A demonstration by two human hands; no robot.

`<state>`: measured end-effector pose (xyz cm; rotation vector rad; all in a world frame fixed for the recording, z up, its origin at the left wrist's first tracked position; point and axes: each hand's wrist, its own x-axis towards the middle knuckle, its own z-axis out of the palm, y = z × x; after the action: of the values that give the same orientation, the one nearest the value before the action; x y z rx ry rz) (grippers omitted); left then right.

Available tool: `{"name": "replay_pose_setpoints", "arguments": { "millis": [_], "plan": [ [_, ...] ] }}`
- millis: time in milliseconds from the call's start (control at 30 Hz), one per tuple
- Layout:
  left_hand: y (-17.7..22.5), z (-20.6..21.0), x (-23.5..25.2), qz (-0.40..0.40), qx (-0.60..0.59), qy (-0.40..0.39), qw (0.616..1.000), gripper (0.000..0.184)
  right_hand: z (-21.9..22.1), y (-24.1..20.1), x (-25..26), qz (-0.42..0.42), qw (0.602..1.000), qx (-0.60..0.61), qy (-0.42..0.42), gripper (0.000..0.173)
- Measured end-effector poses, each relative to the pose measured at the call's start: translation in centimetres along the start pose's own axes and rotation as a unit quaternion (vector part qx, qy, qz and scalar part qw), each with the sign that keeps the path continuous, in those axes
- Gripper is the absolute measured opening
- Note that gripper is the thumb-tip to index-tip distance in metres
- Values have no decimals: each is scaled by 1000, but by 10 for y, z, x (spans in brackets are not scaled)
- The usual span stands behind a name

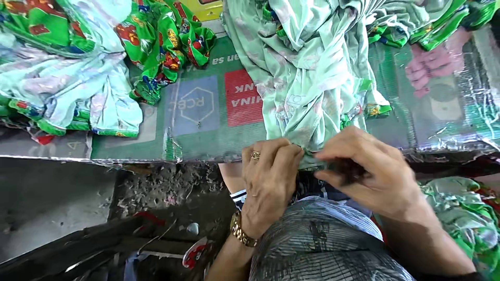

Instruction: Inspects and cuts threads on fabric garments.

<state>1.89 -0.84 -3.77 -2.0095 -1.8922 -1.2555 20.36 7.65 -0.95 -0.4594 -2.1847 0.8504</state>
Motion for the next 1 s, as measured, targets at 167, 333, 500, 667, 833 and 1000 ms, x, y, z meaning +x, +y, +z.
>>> {"name": "replay_pose_setpoints", "arguments": {
  "millis": [167, 333, 500, 667, 833, 1000],
  "plan": [
    [14, -8, -6, 3, -60, 41, 997, 11, 16, 10, 10, -6, 996, -90, 5, 11],
    [31, -3, -21, -68, -308, -29, 949, 23, 3, 10, 9, 55, 988, 137, 48, 7],
    [42, 5, -4, -272, -563, -36, 779, 42, 0, 2, 8, 8, 991, 124, 53, 5],
    [46, 8, 2, -285, -617, 69, 730, 9, 7, 0, -5, -13, 989, 79, 126, 4],
    [48, 10, -2, -309, -657, 129, 675, 9, 6, -8, -23, -25, 988, 50, 145, 4],
    [49, 7, 0, -317, -676, 137, 651, 11, -3, -26, -36, -44, 997, -50, 26, 26]
  ]
}}
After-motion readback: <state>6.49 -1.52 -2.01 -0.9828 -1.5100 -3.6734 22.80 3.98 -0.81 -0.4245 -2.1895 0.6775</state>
